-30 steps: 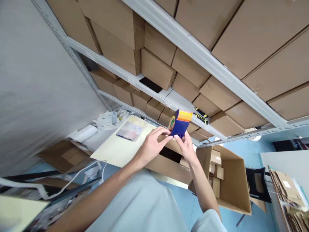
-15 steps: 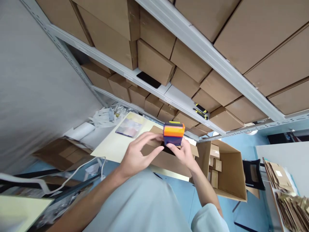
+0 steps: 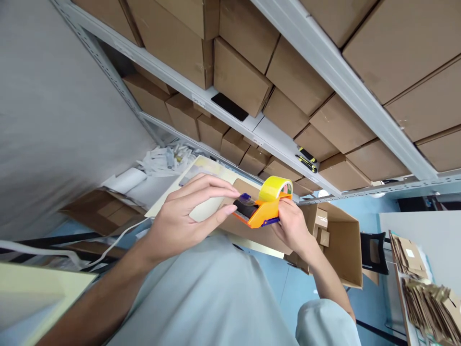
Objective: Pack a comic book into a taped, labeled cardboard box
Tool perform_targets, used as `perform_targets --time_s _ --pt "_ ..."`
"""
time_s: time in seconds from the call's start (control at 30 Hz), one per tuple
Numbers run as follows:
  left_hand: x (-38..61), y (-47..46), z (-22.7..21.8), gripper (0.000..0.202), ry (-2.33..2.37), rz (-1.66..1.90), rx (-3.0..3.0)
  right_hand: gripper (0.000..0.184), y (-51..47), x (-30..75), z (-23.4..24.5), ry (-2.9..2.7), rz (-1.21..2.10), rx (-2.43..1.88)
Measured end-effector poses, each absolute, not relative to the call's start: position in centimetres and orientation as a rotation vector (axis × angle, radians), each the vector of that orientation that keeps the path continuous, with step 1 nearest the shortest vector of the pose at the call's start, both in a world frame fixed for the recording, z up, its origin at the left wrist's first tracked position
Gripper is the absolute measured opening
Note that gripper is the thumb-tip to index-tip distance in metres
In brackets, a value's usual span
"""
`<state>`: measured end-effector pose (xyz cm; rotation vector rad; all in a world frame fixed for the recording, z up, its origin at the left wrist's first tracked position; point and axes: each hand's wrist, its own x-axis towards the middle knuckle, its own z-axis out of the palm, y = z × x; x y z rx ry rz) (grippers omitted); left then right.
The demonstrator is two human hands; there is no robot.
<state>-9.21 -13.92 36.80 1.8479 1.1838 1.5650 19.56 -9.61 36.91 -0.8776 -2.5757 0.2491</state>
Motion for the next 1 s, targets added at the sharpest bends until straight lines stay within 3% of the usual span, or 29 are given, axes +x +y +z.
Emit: perform_targets --time_s 0.3,0.57,0.77,1.0 --pt "-9.5 -14.1 35.1 0.013 1.039 1.568 1.976 0.015 -11.3 19.1 38.2 -2.648 0.092 -0.806" --pt "-8.9 -17.6 30.9 0.020 1.147 1.520 1.881 0.007 -15.1 20.1 37.9 -2.830 0.372 -0.935" --pt "-11.7 -18.3 28.6 0.013 1.455 1.405 1.518 0.021 -15.7 24.2 38.5 -2.957 0.505 -1.302" --pt "-9.7 -16.6 24.5 0.039 1.192 1.151 0.932 0.026 -11.1 26.3 39.6 -3.005 0.671 -1.490"
